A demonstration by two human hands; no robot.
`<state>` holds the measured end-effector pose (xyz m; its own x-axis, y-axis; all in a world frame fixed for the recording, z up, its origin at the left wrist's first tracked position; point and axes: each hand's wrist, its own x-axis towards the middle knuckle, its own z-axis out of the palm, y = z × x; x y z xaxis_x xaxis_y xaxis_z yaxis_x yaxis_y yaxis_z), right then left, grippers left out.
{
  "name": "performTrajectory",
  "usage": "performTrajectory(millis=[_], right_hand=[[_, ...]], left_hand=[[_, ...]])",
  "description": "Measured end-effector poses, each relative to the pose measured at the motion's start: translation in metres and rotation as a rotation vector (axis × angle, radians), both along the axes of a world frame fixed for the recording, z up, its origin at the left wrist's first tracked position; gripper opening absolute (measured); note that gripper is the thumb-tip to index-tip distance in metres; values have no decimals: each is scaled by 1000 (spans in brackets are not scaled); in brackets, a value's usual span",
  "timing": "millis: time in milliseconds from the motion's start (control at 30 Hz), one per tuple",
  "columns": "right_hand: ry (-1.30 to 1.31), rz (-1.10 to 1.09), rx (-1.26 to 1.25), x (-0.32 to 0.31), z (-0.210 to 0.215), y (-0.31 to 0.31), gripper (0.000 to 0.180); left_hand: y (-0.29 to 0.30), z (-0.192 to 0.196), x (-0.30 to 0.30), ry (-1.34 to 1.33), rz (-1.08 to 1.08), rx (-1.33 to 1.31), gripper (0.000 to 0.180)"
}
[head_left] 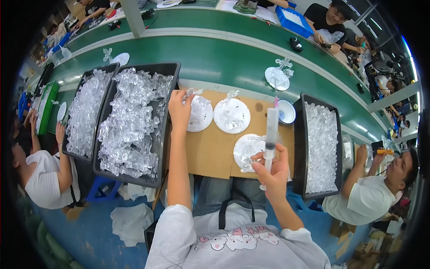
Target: Assembling plastic decorative crystal-like components onto circular bases using a syringe to apply adhesive.
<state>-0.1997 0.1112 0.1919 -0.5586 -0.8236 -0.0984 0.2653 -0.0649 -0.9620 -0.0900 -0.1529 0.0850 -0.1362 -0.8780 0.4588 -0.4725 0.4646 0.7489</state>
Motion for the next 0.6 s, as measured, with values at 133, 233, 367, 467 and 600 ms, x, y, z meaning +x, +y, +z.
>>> performTrajectory(millis=[133, 233, 367, 467, 600], right_hand=[[18, 1, 16, 15, -21, -11, 56], [144, 4, 35, 22, -50, -20, 53], [345, 1, 126, 31, -65, -26, 48], [455, -24, 171, 38, -83, -37, 44], [548, -22, 213, 35, -108, -54, 43]], left_hand=[[66, 18, 15, -5, 45, 24, 16], [111, 12, 30, -52, 71, 82, 14], [135, 7, 47, 50, 105, 136, 13], [138, 4, 52, 106, 12, 228, 17], [182, -21, 48, 93, 157, -30, 31]])
